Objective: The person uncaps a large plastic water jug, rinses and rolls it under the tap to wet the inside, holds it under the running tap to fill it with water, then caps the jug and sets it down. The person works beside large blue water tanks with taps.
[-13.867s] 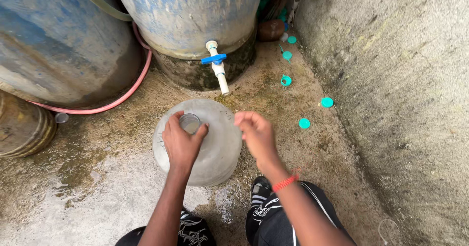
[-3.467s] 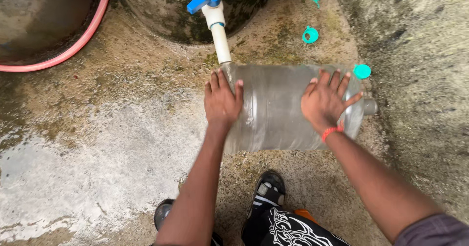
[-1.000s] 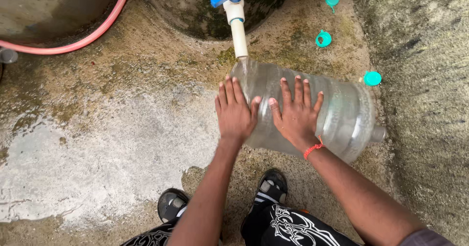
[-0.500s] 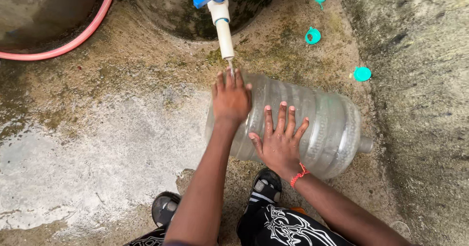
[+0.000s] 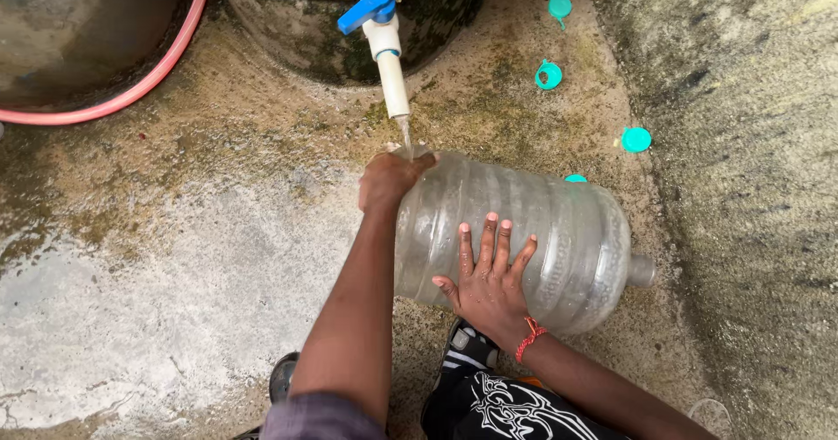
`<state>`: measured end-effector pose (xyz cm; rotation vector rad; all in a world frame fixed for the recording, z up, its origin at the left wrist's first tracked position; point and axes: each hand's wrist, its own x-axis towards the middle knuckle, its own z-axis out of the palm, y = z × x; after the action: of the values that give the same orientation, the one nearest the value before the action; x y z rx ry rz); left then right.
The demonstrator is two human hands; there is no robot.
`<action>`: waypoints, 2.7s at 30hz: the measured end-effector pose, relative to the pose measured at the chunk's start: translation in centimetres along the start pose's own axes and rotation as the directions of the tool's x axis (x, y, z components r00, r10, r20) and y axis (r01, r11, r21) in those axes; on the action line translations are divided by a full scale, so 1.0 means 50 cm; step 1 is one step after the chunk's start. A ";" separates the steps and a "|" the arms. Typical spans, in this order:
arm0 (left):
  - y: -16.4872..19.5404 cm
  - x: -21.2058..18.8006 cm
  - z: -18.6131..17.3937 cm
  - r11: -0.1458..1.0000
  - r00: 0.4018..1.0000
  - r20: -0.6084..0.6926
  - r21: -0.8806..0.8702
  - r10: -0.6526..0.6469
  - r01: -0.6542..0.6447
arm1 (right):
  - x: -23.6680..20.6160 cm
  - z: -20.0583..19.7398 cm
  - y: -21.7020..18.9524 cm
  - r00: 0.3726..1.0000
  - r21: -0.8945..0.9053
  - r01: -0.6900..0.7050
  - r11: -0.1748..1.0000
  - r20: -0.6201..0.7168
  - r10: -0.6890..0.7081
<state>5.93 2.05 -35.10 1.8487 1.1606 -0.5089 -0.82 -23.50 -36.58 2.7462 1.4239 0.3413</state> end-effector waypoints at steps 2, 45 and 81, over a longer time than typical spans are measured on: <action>-0.025 -0.010 0.007 0.998 0.995 -0.082 -0.037 -0.055 0.052 | -0.008 0.001 0.006 1.000 0.004 0.009 1.000 -0.016 -0.009; -0.070 -0.102 0.073 0.725 0.632 -0.373 0.470 0.679 -0.503 | 0.087 -0.006 0.063 0.982 0.170 -0.118 0.978 0.165 0.090; -0.096 -0.140 0.130 0.653 0.485 -0.439 0.548 0.756 -0.522 | 0.105 -0.015 0.071 0.974 0.045 -0.093 0.995 0.212 0.082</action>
<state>-0.97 -6.10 -35.82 2.7104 0.6407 0.4637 4.80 -21.36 -34.47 2.7936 1.2818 0.0122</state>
